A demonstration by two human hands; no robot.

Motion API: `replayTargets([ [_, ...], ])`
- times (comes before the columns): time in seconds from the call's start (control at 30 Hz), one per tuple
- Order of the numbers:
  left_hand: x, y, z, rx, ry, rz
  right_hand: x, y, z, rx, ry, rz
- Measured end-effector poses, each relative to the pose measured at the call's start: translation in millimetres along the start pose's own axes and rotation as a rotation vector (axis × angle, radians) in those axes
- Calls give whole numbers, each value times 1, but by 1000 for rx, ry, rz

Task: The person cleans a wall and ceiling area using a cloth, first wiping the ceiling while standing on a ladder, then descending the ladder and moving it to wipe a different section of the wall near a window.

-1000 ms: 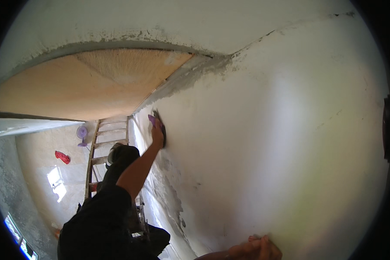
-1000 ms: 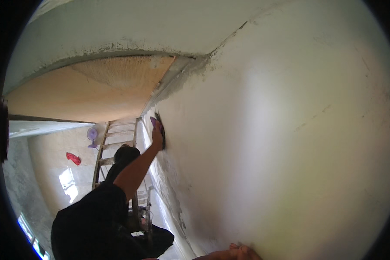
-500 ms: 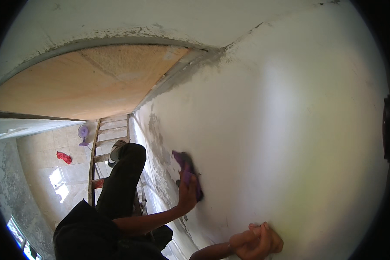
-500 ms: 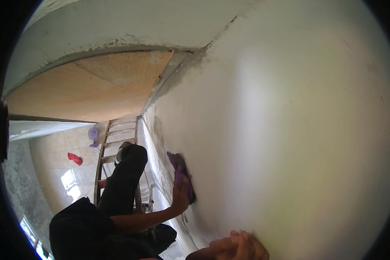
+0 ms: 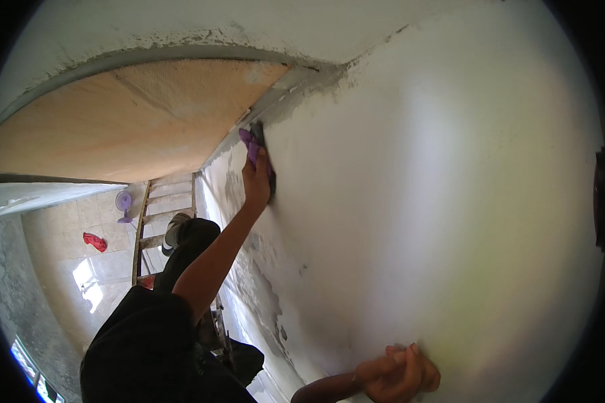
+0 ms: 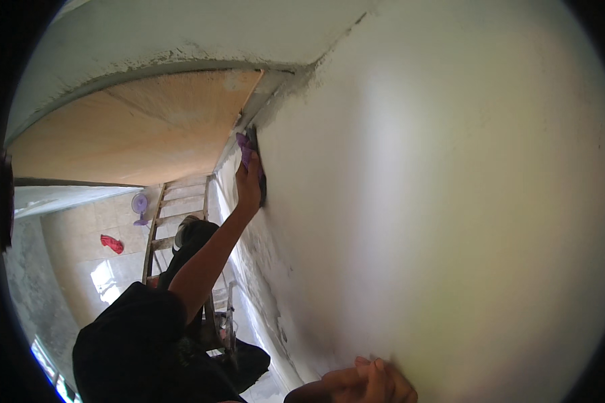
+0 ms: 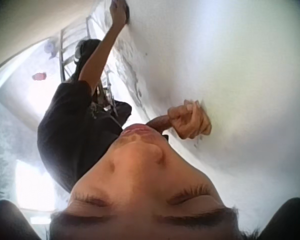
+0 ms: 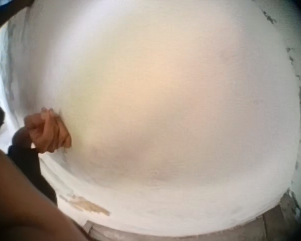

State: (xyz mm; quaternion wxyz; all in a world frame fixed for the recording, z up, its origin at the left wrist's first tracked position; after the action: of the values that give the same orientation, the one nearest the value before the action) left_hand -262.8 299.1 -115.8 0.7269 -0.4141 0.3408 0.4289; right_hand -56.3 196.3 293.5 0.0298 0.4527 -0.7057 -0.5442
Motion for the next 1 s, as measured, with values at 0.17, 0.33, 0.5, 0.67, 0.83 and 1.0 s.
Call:
replayTargets([
  [0.17,99,44,-32,-95,-24,-212,3,2,-2,43,-59,16],
  [0.33,140,61,-59,-112,44,-297,1,2,-5,22,-55,4],
  [0.5,86,21,-32,-28,-20,-296,1,-1,-5,-39,-23,-30],
  [0.67,-14,-11,9,79,-23,-107,-1,-6,-4,-1,-22,14],
  [0.83,-129,-69,70,252,183,166,0,-8,-8,83,-83,43],
  [1.0,-275,-179,120,701,162,844,-1,-9,-8,97,-112,45],
])
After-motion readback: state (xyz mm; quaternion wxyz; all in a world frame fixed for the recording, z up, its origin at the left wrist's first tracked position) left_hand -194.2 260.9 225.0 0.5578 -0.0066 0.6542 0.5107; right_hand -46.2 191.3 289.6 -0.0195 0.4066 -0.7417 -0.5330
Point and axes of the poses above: each hand's wrist, its own y-axis towards the middle knuckle, its own z-axis out of the palm, x = y × z, the point moved 7 cm from there along y, towards the middle knuckle, and after that the axes turned 1 degree about y, right-handed, at the moved point
